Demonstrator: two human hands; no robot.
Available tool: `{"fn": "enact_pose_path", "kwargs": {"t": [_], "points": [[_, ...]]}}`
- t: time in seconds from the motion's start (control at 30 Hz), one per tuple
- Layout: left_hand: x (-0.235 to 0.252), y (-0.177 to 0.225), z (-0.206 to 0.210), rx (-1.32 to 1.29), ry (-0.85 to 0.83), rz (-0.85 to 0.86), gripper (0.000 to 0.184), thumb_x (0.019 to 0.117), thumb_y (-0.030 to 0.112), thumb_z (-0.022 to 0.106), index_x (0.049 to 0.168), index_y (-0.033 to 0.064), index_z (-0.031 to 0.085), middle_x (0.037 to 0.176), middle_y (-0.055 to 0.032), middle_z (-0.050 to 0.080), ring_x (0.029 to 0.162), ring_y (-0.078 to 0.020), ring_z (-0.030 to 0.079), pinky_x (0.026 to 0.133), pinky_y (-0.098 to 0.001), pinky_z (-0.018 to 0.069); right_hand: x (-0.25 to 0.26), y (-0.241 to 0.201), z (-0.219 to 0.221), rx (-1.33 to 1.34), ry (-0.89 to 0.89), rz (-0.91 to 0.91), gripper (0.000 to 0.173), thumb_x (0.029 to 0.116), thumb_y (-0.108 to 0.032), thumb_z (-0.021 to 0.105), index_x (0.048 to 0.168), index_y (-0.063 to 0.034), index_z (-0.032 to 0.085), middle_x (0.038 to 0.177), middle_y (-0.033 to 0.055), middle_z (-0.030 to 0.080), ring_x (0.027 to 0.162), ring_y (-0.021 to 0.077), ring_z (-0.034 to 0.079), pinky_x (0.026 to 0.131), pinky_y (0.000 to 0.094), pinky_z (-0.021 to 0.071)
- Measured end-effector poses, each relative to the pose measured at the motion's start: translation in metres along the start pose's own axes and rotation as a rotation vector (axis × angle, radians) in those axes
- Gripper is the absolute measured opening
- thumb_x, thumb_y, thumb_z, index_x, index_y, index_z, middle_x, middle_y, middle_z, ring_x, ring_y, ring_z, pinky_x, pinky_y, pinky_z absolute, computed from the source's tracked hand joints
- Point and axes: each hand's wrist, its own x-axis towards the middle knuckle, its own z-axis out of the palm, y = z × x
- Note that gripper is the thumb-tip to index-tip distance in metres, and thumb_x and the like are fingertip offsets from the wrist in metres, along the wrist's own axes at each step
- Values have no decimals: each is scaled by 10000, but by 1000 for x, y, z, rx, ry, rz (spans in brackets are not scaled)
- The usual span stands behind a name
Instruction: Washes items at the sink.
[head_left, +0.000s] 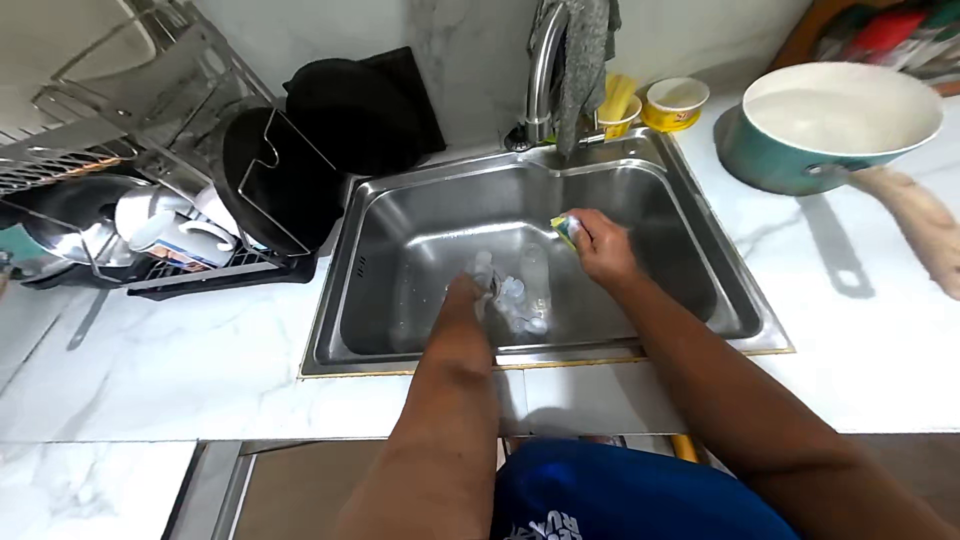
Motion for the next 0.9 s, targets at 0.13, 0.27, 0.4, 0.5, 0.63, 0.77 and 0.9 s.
{"fn": "enact_pose_path", "kwargs": {"t": [0.13,0.27,0.4,0.5,0.63,0.77,0.9], "points": [[-2,18,-44,-618,212,-202,778,919,288,784,1490,-56,383,1339,-308,587,1229,-409,599,1037,-559,494,-2,-13,0,74,68,-79,297,1038,-54,495,1254,62,662,1306,267,646,1235,384,629,1071,480,501],[-57,46,-65,-799,409,236,833,825,97,845,1491,-5,354,1276,-262,612,1113,-324,646,941,-490,558,10,-68,8,196,134,-192,293,1030,-54,533,1281,51,641,1355,266,602,1257,325,614,1046,411,525],[-78,63,-45,-789,422,351,978,704,110,909,1510,15,363,1249,-224,641,1120,-266,661,978,-437,561,40,-107,37,92,-132,-271,339,1008,-41,532,1307,-48,693,1531,272,472,1474,438,386,1210,548,346],[-91,76,-51,-649,509,219,973,708,240,916,1499,23,391,1223,-221,665,1124,-306,669,991,-495,545,74,-126,44,-17,-266,-217,307,1010,-88,565,1288,-55,691,1454,279,520,1343,415,528,1113,545,453],[-99,85,-57,-498,570,101,1026,742,356,893,1550,33,350,1313,-229,637,1170,-354,657,1016,-554,522,104,-169,48,-216,-361,92,334,1023,-192,591,1323,-50,637,1447,291,494,1241,431,597,1018,584,511],[-95,71,-56,-815,513,260,999,731,176,905,1537,3,341,1294,-243,630,1153,-302,654,993,-466,548,95,-176,59,-95,-221,141,345,1025,-216,601,1300,-16,659,1371,258,600,1286,408,578,1086,585,451],[-91,53,-48,-1431,137,531,597,863,36,578,1429,4,392,1028,-55,636,839,-72,638,747,-254,563,55,-140,62,272,3,-149,371,1024,-70,494,1361,37,604,1361,223,634,1236,314,634,1074,490,493]]}}
